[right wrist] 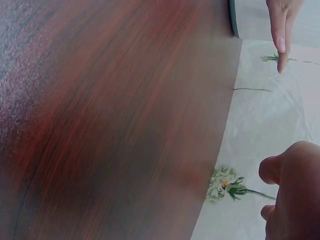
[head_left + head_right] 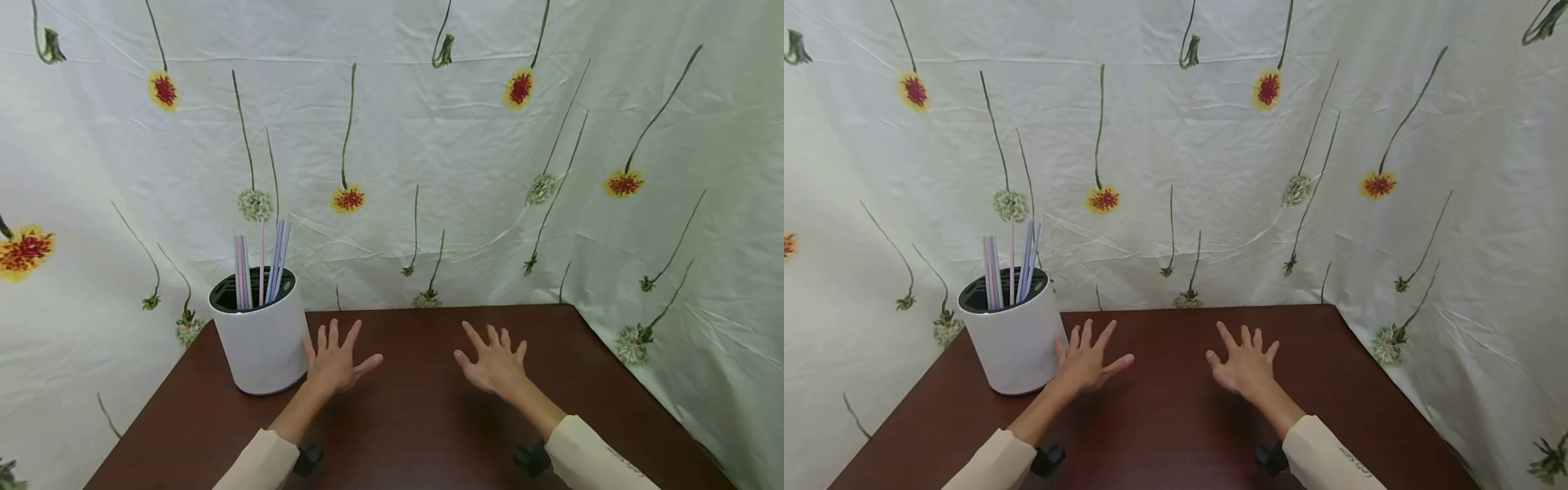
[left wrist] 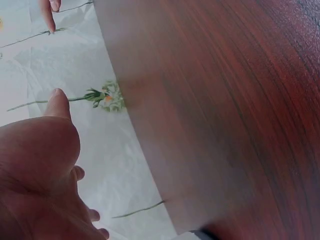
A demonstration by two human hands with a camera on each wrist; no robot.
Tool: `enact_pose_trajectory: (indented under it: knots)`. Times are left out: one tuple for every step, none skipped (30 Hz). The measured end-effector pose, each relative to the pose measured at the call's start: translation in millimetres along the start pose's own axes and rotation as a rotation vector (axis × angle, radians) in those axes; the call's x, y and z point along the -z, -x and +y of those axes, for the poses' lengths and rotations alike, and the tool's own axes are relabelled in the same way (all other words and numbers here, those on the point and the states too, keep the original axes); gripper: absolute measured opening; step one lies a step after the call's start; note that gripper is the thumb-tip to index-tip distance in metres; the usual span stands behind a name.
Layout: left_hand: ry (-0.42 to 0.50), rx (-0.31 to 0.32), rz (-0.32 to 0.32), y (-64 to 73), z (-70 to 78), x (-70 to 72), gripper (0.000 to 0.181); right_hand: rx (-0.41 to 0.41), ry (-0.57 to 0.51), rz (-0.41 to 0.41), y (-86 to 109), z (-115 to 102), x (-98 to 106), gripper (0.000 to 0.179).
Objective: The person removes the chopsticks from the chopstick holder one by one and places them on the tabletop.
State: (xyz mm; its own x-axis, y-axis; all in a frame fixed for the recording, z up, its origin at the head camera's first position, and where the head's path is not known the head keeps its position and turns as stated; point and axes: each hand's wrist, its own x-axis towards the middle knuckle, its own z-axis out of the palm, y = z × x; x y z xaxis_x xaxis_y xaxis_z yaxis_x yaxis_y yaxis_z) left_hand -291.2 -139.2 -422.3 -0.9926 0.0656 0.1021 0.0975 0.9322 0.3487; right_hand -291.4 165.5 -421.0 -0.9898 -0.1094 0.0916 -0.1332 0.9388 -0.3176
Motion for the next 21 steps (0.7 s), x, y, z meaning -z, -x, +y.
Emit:
enact_pose_trajectory:
  knots:
    - [0.001,-0.001,-0.007,0.9,0.2,1.2,0.09,0.002,0.0,-0.003,0.6,-1.3,0.1,0.068]
    - [0.003,-0.003,-0.015,1.9,0.3,2.6,0.09,0.004,0.0,-0.006,1.1,-2.8,0.3,0.068]
    - [0.005,-0.008,-0.027,3.1,0.5,4.4,0.09,0.008,0.0,-0.009,1.9,-4.9,0.9,0.068]
    - [0.008,-0.014,-0.039,4.0,0.7,6.6,0.091,0.014,-0.002,-0.012,2.5,-7.4,1.7,0.069]
    - [0.009,-0.022,-0.055,5.0,0.8,9.3,0.091,0.02,-0.004,-0.016,2.9,-10.5,2.8,0.068]
    - [0.012,-0.032,-0.071,5.8,0.9,12.5,0.091,0.029,-0.005,-0.018,2.9,-14.1,4.4,0.068]
    - [0.018,-0.044,-0.084,6.5,1.7,17.0,0.092,0.039,-0.008,-0.018,2.7,-18.6,6.5,0.068]
    - [0.025,-0.057,-0.095,7.1,2.6,22.0,0.092,0.051,-0.017,-0.017,1.9,-23.6,9.1,0.068]
    - [0.032,-0.073,-0.104,7.4,3.5,27.7,0.092,0.064,-0.024,-0.016,1.2,-29.0,11.9,0.067]
    - [0.042,-0.086,-0.112,8.1,3.9,35.2,0.091,0.076,-0.034,-0.017,-0.4,-35.5,14.7,0.067]
    - [0.056,-0.095,-0.122,9.2,4.7,43.9,0.091,0.089,-0.047,-0.016,-2.2,-42.5,17.7,0.066]
    - [0.07,-0.103,-0.129,10.2,5.7,53.5,0.09,0.102,-0.062,-0.017,-4.1,-49.8,21.0,0.066]
    - [0.084,-0.112,-0.135,11.7,7.0,64.0,0.088,0.117,-0.079,-0.014,-6.5,-56.9,23.7,0.065]
    - [0.1,-0.12,-0.143,13.4,7.7,74.8,0.087,0.131,-0.095,-0.015,-9.0,-64.0,26.4,0.065]
    - [0.112,-0.131,-0.147,15.1,8.1,85.8,0.084,0.146,-0.112,-0.017,-11.3,-71.2,29.2,0.064]
    - [0.127,-0.141,-0.157,17.0,8.4,97.5,0.081,0.16,-0.131,-0.022,-13.6,-78.8,32.0,0.063]
    - [0.137,-0.153,-0.168,18.5,8.2,109.2,0.079,0.174,-0.15,-0.027,-16.1,-86.3,34.9,0.063]
    - [0.156,-0.172,-0.179,19.5,7.1,120.3,0.076,0.189,-0.169,-0.034,-18.8,-93.9,37.8,0.062]
    - [0.166,-0.185,-0.193,20.4,5.4,131.7,0.073,0.207,-0.185,-0.039,-21.4,-101.6,40.5,0.061]
    - [0.174,-0.193,-0.207,21.2,2.6,142.9,0.071,0.224,-0.201,-0.045,-24.3,-109.4,43.3,0.06]
    - [0.176,-0.206,-0.224,21.7,-1.0,154.2,0.069,0.244,-0.218,-0.053,-26.8,-117.4,46.2,0.06]
